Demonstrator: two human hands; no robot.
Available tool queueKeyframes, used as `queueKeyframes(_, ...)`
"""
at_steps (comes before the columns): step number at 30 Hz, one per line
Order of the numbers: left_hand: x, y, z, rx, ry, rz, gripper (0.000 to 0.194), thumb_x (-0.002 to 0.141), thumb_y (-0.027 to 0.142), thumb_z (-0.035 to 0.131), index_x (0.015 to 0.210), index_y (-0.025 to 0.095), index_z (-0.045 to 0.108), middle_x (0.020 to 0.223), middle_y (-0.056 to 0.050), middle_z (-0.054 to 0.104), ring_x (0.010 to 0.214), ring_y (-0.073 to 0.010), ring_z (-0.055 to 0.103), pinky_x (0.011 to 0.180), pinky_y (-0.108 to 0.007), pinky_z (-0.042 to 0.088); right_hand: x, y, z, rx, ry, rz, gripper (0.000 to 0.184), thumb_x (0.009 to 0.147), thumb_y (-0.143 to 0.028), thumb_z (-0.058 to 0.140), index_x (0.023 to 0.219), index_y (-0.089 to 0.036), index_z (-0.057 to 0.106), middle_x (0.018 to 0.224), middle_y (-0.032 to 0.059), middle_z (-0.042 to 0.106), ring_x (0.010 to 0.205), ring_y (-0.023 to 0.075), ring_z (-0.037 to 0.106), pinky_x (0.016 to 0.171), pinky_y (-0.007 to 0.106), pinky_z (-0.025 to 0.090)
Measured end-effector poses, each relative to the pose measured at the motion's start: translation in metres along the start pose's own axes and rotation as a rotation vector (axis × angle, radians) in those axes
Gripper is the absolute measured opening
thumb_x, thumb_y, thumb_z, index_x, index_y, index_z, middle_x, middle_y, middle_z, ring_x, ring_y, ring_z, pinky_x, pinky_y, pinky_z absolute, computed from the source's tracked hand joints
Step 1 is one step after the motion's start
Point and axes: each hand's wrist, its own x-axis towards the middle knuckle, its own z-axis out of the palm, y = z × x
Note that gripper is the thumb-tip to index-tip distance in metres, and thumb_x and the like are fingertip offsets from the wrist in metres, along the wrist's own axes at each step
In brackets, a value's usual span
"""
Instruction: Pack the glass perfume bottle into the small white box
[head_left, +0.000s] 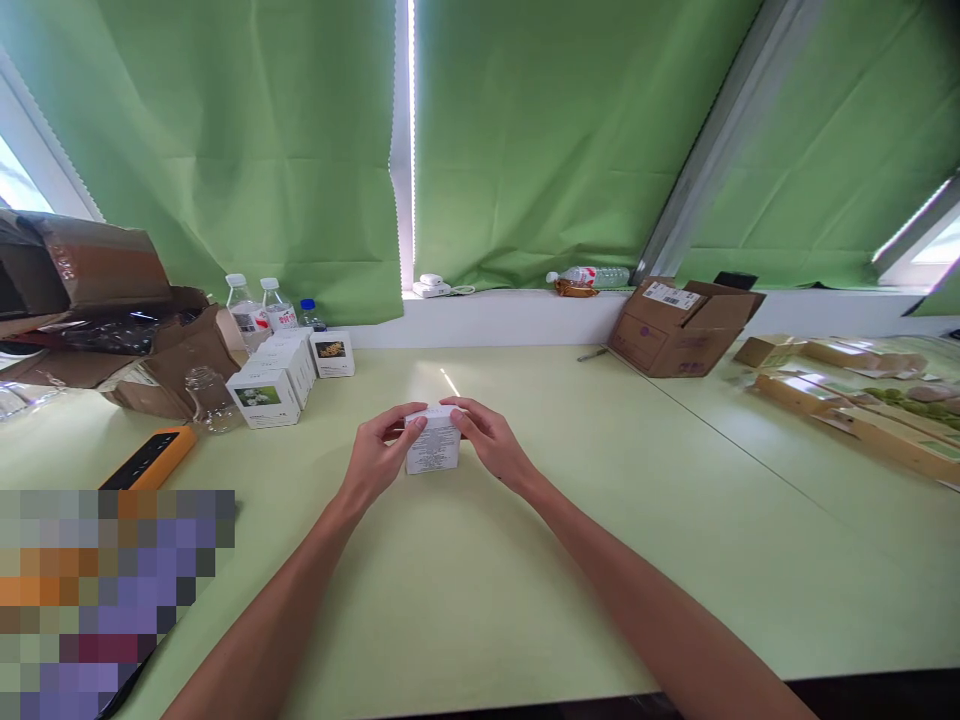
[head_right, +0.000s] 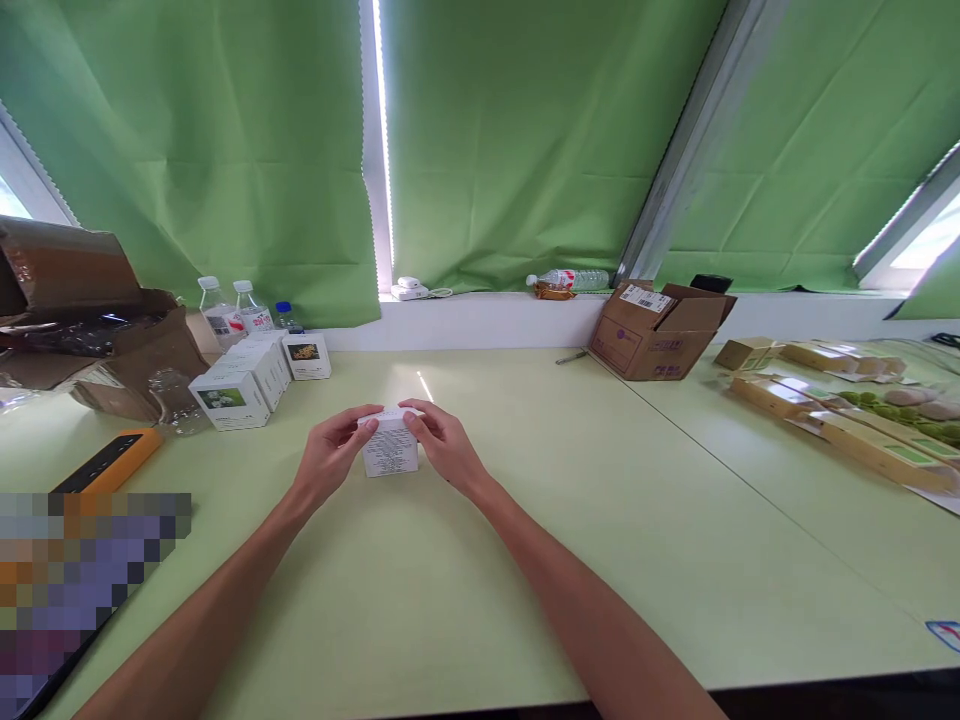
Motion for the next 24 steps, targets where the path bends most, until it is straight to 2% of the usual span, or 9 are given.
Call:
queueKeyframes(9,0.0,0.004,-0.01,0.029,-0.091,0.044,0.036,0.086,0.04,0.054,0.113,0.021,0.068,0.112,-0.007,0.07,0.095,-0.0217,0.065,0.08,-0.031,0.052,-0.001,-0.003,0.0,0.001,-0.001,0.008,0.044,0.088,-0.056,0.051,0.115,-0.024,0.062,0.088,0.003,0.067,0.09,0.0204,0.061,0.081,0.036,0.049)
queueKeyframes(17,0.0,0.003,-0.009,0.03,-0.052,0.049,0.033,0.086,0.032,0.05,0.111,0.02,0.068,0.107,-0.005,0.07,0.096,-0.0207,0.062,0.079,-0.028,0.048,0.0,-0.003,0.001,-0.006,0.004,0.003,0.044,0.088,-0.057,0.051,0.115,-0.025,0.063,0.096,0.0039,0.068,0.09,0.0202,0.061,0.08,0.035,0.049)
queueKeyframes(24,0.0,0.005,-0.007,0.031,-0.036,0.033,0.033,0.084,0.029,0.05,0.109,0.02,0.07,0.105,-0.004,0.07,0.093,-0.0198,0.061,0.075,-0.027,0.047,0.0,-0.001,0.0,-0.007,0.004,0.004,0.044,0.088,-0.057,0.05,0.116,-0.025,0.062,0.094,0.0036,0.068,0.09,0.0201,0.061,0.08,0.035,0.049)
